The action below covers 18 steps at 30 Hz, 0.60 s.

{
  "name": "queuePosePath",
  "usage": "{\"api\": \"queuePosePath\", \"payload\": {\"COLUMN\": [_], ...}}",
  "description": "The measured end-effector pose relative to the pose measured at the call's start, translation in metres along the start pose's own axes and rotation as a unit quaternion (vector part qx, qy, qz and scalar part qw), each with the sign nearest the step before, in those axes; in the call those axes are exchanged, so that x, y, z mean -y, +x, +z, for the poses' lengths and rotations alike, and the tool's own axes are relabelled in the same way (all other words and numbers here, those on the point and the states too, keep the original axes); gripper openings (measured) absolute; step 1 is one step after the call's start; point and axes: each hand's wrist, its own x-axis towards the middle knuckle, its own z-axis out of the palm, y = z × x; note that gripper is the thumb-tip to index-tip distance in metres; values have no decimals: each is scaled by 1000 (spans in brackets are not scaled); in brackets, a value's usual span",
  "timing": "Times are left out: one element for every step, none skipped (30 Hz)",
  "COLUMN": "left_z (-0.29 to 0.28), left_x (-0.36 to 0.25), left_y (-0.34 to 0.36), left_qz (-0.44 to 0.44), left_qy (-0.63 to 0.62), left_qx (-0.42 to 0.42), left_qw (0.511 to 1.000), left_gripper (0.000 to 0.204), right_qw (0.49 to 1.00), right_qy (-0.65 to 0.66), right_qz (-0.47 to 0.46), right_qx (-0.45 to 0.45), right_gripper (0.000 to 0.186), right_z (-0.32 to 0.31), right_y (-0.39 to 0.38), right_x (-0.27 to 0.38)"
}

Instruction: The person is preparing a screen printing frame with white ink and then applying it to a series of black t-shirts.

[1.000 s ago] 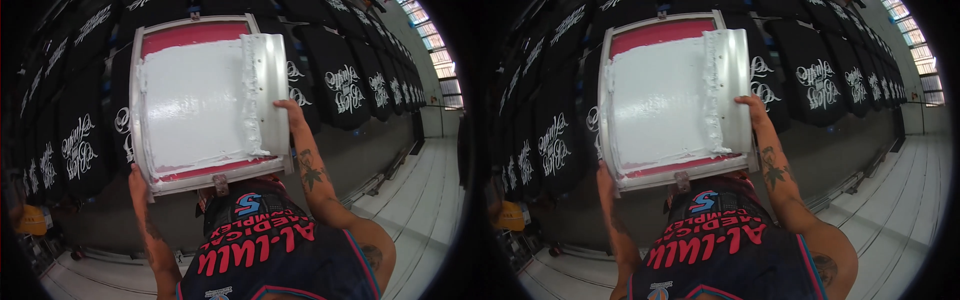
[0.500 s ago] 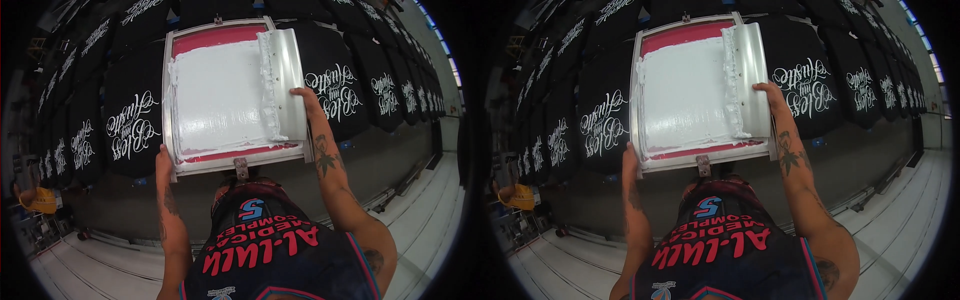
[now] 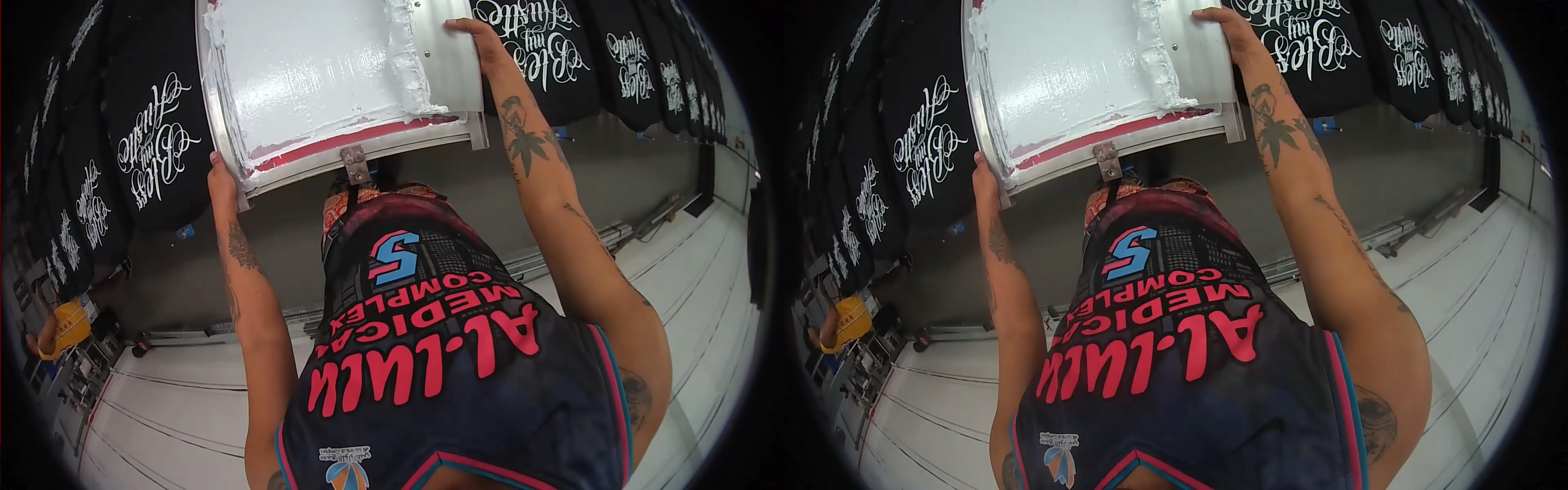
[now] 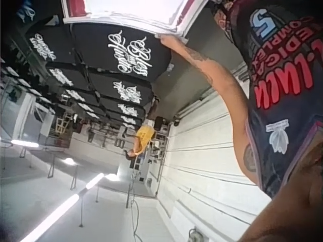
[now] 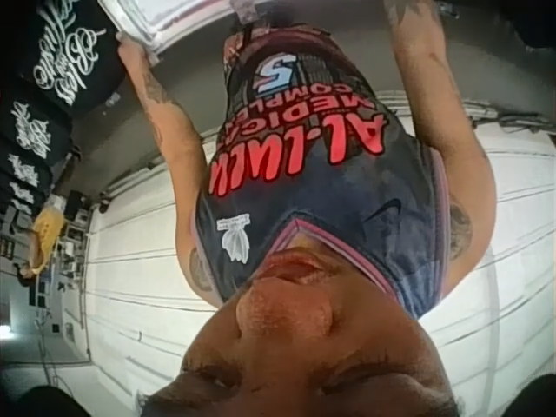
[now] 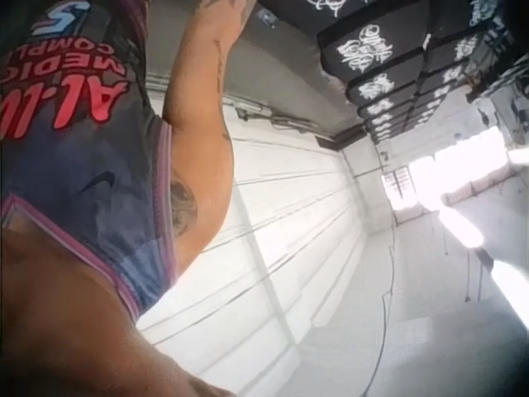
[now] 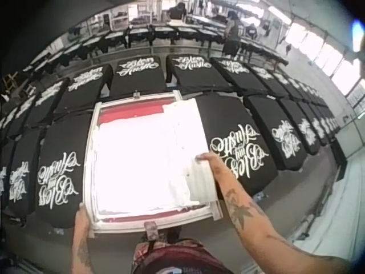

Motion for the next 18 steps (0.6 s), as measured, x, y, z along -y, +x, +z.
{"api": "queuePosePath", "payload": {"left_z": [1, 4, 5, 7, 9, 10, 11, 11, 11, 11, 9, 8, 4, 2, 1, -5, -7, -11], "left_x": [2, 5, 8, 12, 17, 21, 25, 29, 32, 34, 34, 33, 29, 23, 15, 4, -10, -26], "left_y": [-1, -2, -2, -1, 0, 3, 7, 10, 14, 16, 19, 21, 25, 28, 29, 32, 37, 41], "left_qz": [11, 9, 17, 35, 63, 60, 44, 17, -9, -54, -107, -126, -104, -86, -87, -11, 2, 60], "left_qy": [-26, -49, -50, -23, 11, 18, 13, -46, -109, -145, -177, -215, -229, -225, -220, -245, -251, -130], "left_qx": [10, -3, 20, 0, -15, -12, -22, 15, 49, 69, 68, 74, 105, 95, 94, 122, 121, 81], "left_qw": [1000, 999, 998, 999, 998, 998, 999, 999, 993, 985, 976, 966, 962, 966, 967, 962, 960, 986], "left_gripper": [78, 78, 78, 78, 77, 77, 77, 76, 76, 75, 74, 72, 72, 71, 71, 67, 67, 62], "right_qw": [1000, 1000, 998, 999, 999, 1000, 998, 997, 993, 985, 966, 967, 943, 895, 837, 767, 726, 660], "right_qy": [-1, 1, 10, 16, 16, 12, -1, -26, -55, -94, -147, -143, -288, -427, -530, -621, -669, -699], "right_qz": [4, -14, -40, -24, -10, -24, -28, -19, -53, -131, -210, -199, -159, -120, -135, -162, -157, -275], "right_qx": [-1, 12, 53, 41, 26, 6, -52, -66, -86, -60, -45, -68, -49, -43, -27, -10, 22, 11], "right_gripper": [32, 31, 30, 35, 35, 34, 32, 31, 38, 40, 45, 45, 50, 55, 57, 58, 41, 46], "right_z": [-2, -4, -4, -3, 0, 6, 14, 23, 36, 52, 72, 92, 112, 130, 150, 172, 189, 203], "right_y": [1, 1, 1, -1, -3, -6, -9, -12, -15, -19, -15, -4, 6, 16, 33, 57, 81, 106], "right_x": [-3, -6, -9, -10, -11, -10, -8, -2, 4, 11, 22, 42, 62, 81, 98, 111, 123, 130]}}
